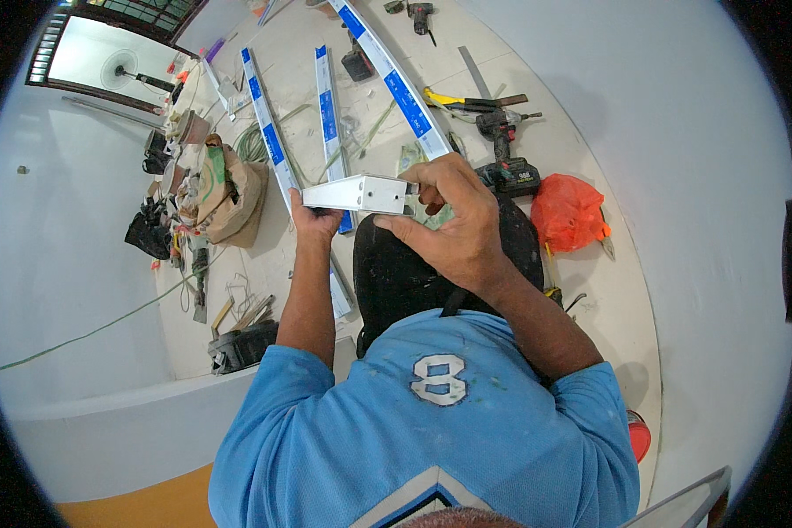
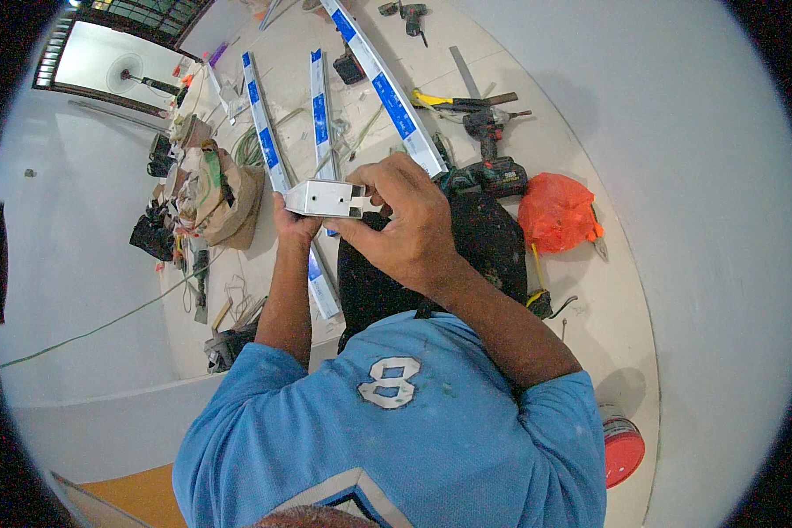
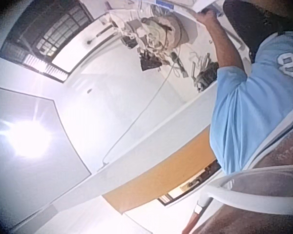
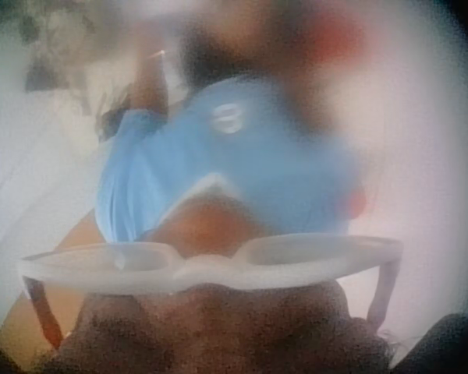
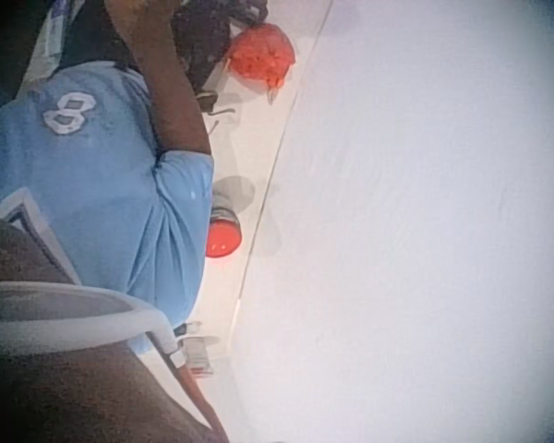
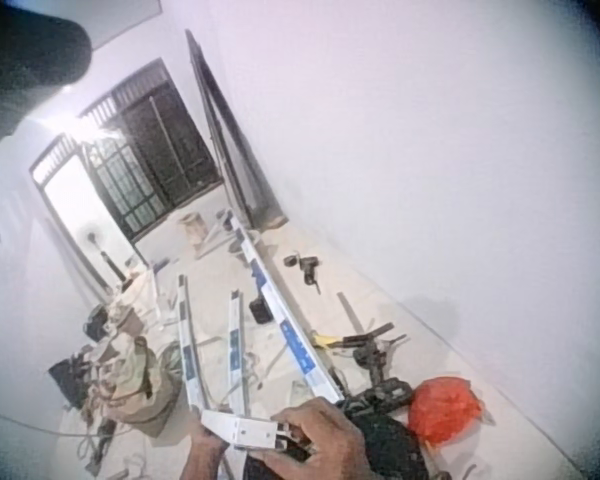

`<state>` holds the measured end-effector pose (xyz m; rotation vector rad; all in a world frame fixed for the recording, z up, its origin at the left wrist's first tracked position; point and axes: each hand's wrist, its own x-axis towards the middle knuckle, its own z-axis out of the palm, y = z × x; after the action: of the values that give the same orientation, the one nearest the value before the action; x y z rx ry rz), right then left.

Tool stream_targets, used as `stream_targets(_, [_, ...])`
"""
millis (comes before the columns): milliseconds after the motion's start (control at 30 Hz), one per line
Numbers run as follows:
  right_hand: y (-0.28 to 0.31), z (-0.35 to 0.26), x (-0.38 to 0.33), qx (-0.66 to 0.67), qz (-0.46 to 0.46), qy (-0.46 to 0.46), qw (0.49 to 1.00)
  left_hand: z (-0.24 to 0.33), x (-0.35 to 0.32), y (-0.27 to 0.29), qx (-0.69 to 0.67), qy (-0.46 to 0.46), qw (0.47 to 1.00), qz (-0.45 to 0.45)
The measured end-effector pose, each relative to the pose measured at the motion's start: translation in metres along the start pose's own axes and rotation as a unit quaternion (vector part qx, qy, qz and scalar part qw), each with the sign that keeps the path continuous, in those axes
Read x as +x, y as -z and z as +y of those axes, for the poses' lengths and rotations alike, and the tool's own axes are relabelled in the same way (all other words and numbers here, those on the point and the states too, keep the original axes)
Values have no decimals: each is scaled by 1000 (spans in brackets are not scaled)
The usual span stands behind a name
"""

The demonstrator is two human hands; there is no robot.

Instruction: The person measures and marks aluminum profiles using a tape measure and marker. They then use a power drill to create holes in the profiles. Finally, they assemble the profiles together, fitting them into a frame structure.

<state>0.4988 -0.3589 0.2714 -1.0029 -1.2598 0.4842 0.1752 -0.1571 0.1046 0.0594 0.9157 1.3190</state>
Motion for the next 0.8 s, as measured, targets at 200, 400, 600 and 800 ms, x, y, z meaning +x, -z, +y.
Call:
stream_targets(200, [3,5,-2,-17,0,-1,1000,-7,0,-7,9,22,1000,9])
stream_targets(400, [2,1,-3,-8,5,3,1000,-3,13,6,54,2,998,-12])
stream_targets(600, [7,6,-10,-31,-6,-24,999,-11,3,-3,32,18,999,21])
stream_targets(800, [6,24,-20,-120,60,78,988,-14,-6,-8,-34,-3,998,52])
